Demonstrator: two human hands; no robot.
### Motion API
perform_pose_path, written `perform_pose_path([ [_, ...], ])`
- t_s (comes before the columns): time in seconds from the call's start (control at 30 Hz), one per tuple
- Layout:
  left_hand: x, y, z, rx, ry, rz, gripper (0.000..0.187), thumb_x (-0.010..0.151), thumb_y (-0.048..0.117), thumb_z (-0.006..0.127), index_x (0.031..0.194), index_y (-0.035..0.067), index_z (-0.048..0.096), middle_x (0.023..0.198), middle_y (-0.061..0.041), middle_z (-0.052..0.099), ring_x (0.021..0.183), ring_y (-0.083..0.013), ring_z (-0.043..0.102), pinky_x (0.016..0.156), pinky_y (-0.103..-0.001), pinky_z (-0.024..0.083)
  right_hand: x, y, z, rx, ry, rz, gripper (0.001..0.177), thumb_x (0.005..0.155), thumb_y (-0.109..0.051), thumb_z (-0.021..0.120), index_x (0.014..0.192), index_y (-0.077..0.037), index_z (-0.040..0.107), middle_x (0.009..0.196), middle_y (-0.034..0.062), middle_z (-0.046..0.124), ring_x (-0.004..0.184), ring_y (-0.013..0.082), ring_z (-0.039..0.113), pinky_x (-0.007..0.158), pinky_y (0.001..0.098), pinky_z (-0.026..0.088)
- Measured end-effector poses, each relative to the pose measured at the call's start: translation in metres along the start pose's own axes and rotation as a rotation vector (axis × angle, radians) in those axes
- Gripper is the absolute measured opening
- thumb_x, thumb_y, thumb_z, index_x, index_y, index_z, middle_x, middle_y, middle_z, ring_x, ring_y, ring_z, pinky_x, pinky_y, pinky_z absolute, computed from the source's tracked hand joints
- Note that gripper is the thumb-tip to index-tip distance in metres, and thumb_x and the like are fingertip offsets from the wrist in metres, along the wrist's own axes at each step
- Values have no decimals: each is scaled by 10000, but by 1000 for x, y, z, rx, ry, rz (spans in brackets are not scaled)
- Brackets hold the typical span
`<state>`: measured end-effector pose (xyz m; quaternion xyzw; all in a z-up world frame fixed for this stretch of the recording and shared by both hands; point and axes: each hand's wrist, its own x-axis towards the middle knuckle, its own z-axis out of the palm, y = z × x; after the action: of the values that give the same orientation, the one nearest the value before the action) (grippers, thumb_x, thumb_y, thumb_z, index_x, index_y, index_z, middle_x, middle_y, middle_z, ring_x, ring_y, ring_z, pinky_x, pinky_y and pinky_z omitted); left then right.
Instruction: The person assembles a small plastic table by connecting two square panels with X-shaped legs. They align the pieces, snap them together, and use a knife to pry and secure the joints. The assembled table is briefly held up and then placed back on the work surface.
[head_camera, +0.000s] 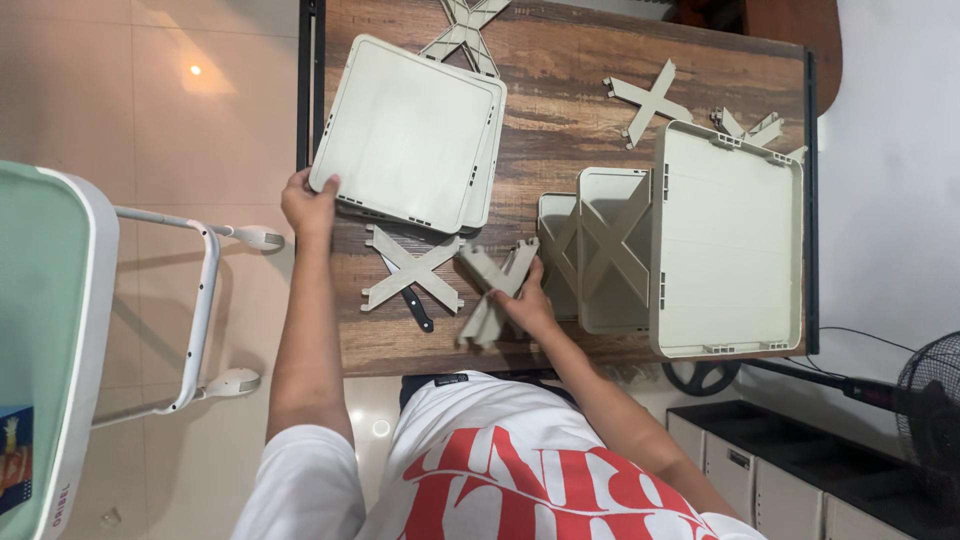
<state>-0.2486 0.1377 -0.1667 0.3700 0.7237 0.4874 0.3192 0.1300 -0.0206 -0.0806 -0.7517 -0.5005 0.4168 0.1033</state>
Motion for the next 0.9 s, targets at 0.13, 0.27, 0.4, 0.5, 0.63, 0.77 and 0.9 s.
perform_pose_path([
  [0.13,-1,-2,-11,-478,-19,-366,338,907,94,755,1180,-84,668,1003,-134,745,786,-191,724,641,-314,607,-12,3,-4,-187,-7,-238,1115,808,-385,833,1573,-28,104,1531,251,420,1353,381,503,1079,450,392],
  [0.27,-13,6,-15,-563,-76,-504,317,911,75,773,1155,-101,672,954,-141,744,772,-200,714,677,-318,623,-63,-48,-39,-264,-266,-297,793,867,-350,747,1536,-109,397,1460,185,507,1327,344,539,1136,410,438],
  [0.4,-22,9,-2,-158,-50,-291,400,906,118,833,1227,-74,692,1036,-187,742,874,-258,700,809,-392,608,-129,-97,-100,-47,-484,-563,563,928,-239,683,1444,-79,525,1403,161,588,1341,334,549,1122,437,434],
  [0.5,-52,52,6,367,125,249,796,764,168,932,1378,-124,517,1219,-331,593,1101,-437,576,932,-550,514,-169,-104,-157,-52,-447,-757,450,942,-169,706,1367,-60,606,1361,144,674,1227,306,626,1065,428,469],
  [0.63,-124,155,35,139,-201,182,885,844,200,860,1550,73,342,1502,-177,442,1328,-314,472,1031,-472,437,-208,-92,-225,-13,16,-905,361,944,-194,753,1275,-94,647,1217,92,745,1131,261,707,1006,394,559],
  [0.77,-226,240,70,135,-651,600,964,746,311,933,1499,55,388,1496,-190,477,1401,-335,446,1163,-502,359,-209,-97,-248,-428,490,-858,667,753,-278,781,1325,-13,565,1245,230,645,1141,398,621,973,482,489],
  [0.9,-270,266,134,211,-747,556,1365,483,277,935,1537,-76,144,1575,-324,286,1471,-464,246,1182,-595,161,-175,-97,-231,-657,653,-873,797,602,-156,688,1372,-9,544,1328,287,605,1210,440,605,1011,529,477],
])
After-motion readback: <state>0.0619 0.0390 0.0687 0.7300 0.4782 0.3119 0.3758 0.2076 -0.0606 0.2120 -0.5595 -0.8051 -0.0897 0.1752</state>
